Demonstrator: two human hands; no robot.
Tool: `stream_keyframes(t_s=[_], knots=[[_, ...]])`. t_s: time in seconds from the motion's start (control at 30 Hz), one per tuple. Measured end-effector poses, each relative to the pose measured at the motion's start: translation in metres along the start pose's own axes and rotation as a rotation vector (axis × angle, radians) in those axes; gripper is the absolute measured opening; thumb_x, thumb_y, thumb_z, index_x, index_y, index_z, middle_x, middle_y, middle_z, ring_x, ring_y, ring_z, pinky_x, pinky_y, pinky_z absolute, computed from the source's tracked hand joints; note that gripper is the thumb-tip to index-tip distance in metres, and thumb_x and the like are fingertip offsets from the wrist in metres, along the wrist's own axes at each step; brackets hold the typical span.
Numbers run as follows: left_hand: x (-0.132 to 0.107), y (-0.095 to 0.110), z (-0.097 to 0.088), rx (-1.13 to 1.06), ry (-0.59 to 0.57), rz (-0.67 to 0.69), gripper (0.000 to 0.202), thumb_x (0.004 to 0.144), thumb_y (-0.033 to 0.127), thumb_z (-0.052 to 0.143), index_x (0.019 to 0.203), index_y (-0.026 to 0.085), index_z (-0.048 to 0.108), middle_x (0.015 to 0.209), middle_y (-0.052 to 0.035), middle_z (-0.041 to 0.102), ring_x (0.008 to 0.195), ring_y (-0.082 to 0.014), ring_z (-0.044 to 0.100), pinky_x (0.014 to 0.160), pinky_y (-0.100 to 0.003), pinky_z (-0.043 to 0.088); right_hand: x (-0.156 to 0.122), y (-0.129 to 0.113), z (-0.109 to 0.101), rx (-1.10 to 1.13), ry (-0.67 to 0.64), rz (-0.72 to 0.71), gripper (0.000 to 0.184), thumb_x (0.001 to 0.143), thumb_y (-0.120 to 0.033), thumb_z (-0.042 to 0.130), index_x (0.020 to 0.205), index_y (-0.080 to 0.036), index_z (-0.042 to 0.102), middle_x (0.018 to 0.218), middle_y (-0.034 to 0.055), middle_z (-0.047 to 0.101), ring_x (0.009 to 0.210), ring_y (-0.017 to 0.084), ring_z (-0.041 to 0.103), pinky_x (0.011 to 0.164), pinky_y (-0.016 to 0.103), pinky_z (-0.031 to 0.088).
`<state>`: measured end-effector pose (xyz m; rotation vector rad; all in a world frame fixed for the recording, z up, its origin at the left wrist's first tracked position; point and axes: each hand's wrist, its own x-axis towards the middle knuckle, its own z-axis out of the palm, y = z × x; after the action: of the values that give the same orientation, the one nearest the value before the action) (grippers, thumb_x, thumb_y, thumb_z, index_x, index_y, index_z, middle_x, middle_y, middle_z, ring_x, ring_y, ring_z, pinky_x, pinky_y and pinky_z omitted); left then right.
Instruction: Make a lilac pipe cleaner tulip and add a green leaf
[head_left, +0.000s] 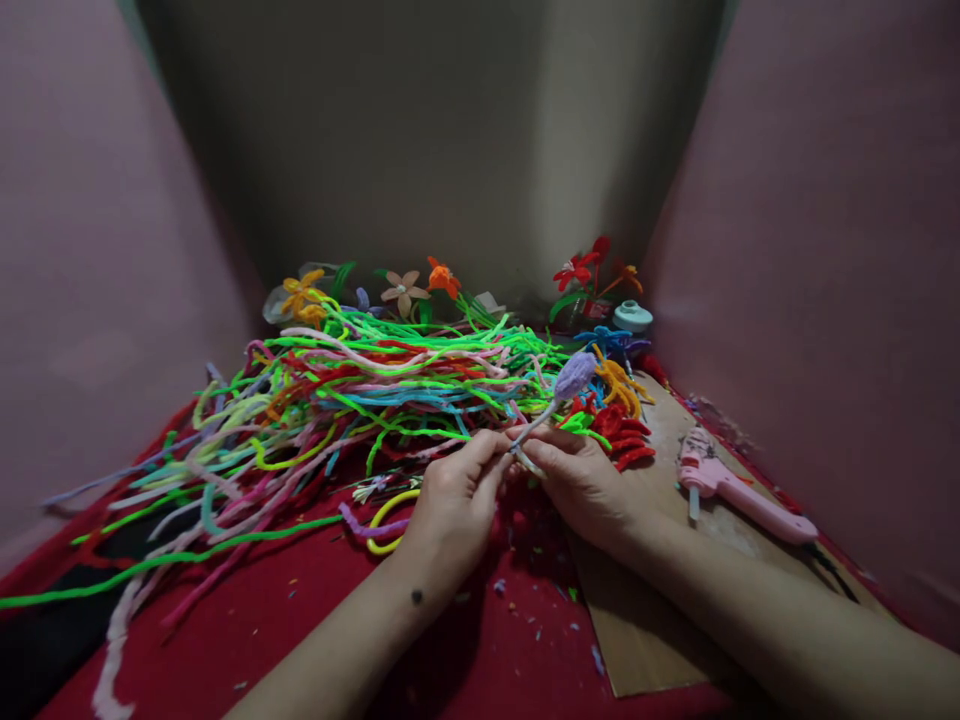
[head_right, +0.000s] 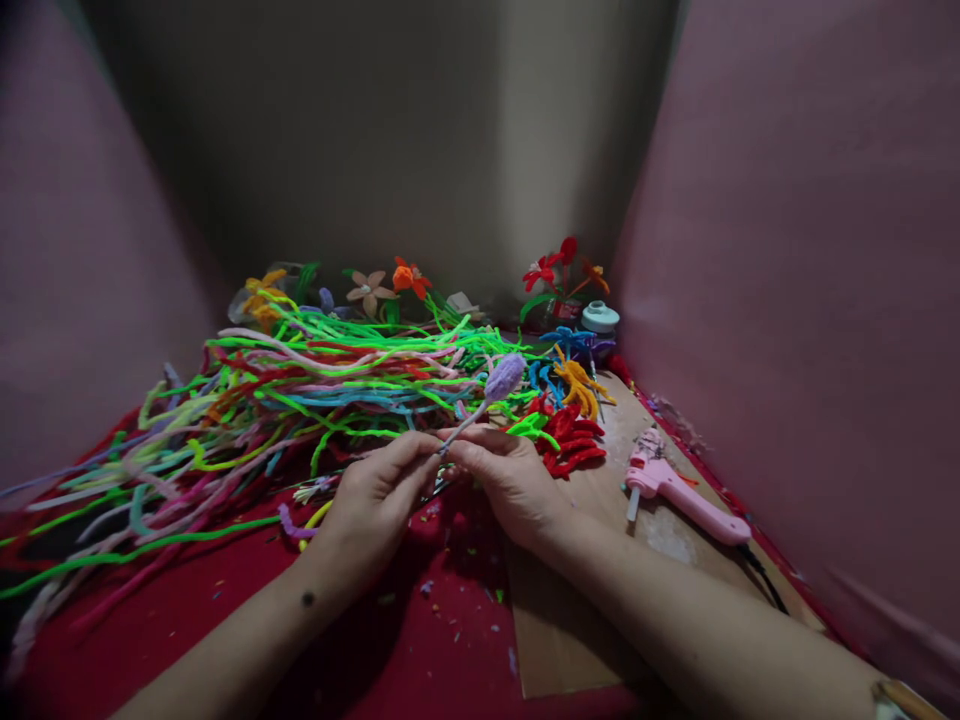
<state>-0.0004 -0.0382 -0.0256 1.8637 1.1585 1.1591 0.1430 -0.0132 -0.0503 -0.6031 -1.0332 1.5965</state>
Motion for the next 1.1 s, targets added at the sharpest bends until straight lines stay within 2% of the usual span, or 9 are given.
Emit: stream_keyframes(t_s=[0.1,0.27,0.47,0.63,0.77,0.87,0.93,1.03,1.1], knots=[[0.001,0.007,0.001,-0.252,-0.023,-0.213,0.014,0.084,0.025,0.051,0.077,0.016,0.058,0.057,0.0054,0.046,0.046,-0.0048,0.037,0.045,-0.017,0.03,0.0,-0.002,0.0,0.02,-0.028,-0.002,0.01,0.071,-0.023,0.072,0.08,-0.02,0.074,0.08,0.0016,0.068,0.075,0.014,0.058,0.074,0.03,0.044],[0.001,0.007,-0.001,-0.654,-0.141,-0.425,0.014,0.082,0.028,0.055,0.075,0.016,0.053,0.053,0.0067,0.044,0.038,-0.0014,0.027,0.038,-0.015,0.018,0.002,0.0,-0.003,-0.059,-0.084,-0.021,0.014,0.073,-0.023,0.07,0.086,-0.021,0.073,0.083,0.0017,0.068,0.076,0.015,0.058,0.077,0.031,0.044],[0.004,0.006,-0.011,-0.894,-0.346,-0.545,0.011,0.084,0.025,0.054,0.077,0.017,0.051,0.055,0.0078,0.043,0.034,0.0009,0.016,0.033,-0.012,0.014,0.005,0.001,-0.007,-0.13,-0.082,-0.071,0.014,0.071,-0.021,0.07,0.085,-0.023,0.074,0.078,0.0008,0.067,0.079,0.016,0.057,0.079,0.03,0.043],[0.007,0.006,-0.013,-0.989,-0.385,-0.582,0.008,0.085,0.023,0.053,0.081,0.017,0.051,0.056,0.008,0.043,0.033,0.0009,0.013,0.029,-0.011,0.018,0.001,-0.005,-0.002,-0.054,-0.07,0.012,0.013,0.067,-0.021,0.072,0.08,-0.022,0.073,0.087,0.0023,0.069,0.084,0.017,0.059,0.082,0.032,0.044],[0.007,0.009,-0.013,-0.978,-0.391,-0.579,0.007,0.084,0.023,0.053,0.081,0.017,0.05,0.055,0.0084,0.042,0.033,0.0004,0.012,0.029,-0.011,0.018,-0.002,-0.009,0.001,-0.025,-0.083,0.061,0.015,0.067,-0.019,0.07,0.081,-0.021,0.073,0.076,0.0024,0.068,0.073,0.016,0.059,0.077,0.032,0.046],[0.005,0.012,-0.011,-0.833,-0.348,-0.541,0.013,0.085,0.028,0.051,0.077,0.018,0.048,0.056,0.0078,0.042,0.033,-0.0005,0.015,0.03,-0.013,0.018,-0.002,-0.009,0.002,-0.005,-0.071,0.062,0.016,0.067,-0.017,0.07,0.082,-0.02,0.073,0.079,0.0023,0.068,0.073,0.015,0.059,0.076,0.03,0.045],[0.002,0.012,-0.007,-0.56,-0.255,-0.429,0.017,0.086,0.031,0.047,0.075,0.018,0.049,0.057,0.0059,0.045,0.034,-0.0026,0.025,0.033,-0.015,0.023,-0.002,-0.008,0.003,0.004,-0.049,0.075,0.015,0.067,-0.016,0.07,0.081,-0.02,0.073,0.08,0.0019,0.068,0.072,0.014,0.058,0.074,0.03,0.045],[-0.003,0.004,-0.002,0.098,-0.07,-0.042,0.015,0.086,0.025,0.045,0.08,0.016,0.055,0.067,-0.0012,0.055,0.055,-0.0104,0.051,0.051,-0.021,0.04,-0.003,-0.004,0.003,0.004,0.006,0.042,0.01,0.066,-0.015,0.071,0.075,-0.02,0.072,0.08,0.0009,0.067,0.074,0.015,0.058,0.074,0.031,0.044],[-0.006,-0.004,-0.001,0.503,0.004,0.196,0.018,0.087,0.021,0.041,0.083,0.015,0.058,0.072,-0.0052,0.059,0.064,-0.0154,0.056,0.059,-0.026,0.043,-0.004,-0.002,0.002,-0.012,0.025,0.02,0.006,0.067,-0.014,0.072,0.07,-0.02,0.071,0.08,0.0006,0.066,0.074,0.014,0.057,0.074,0.03,0.044]])
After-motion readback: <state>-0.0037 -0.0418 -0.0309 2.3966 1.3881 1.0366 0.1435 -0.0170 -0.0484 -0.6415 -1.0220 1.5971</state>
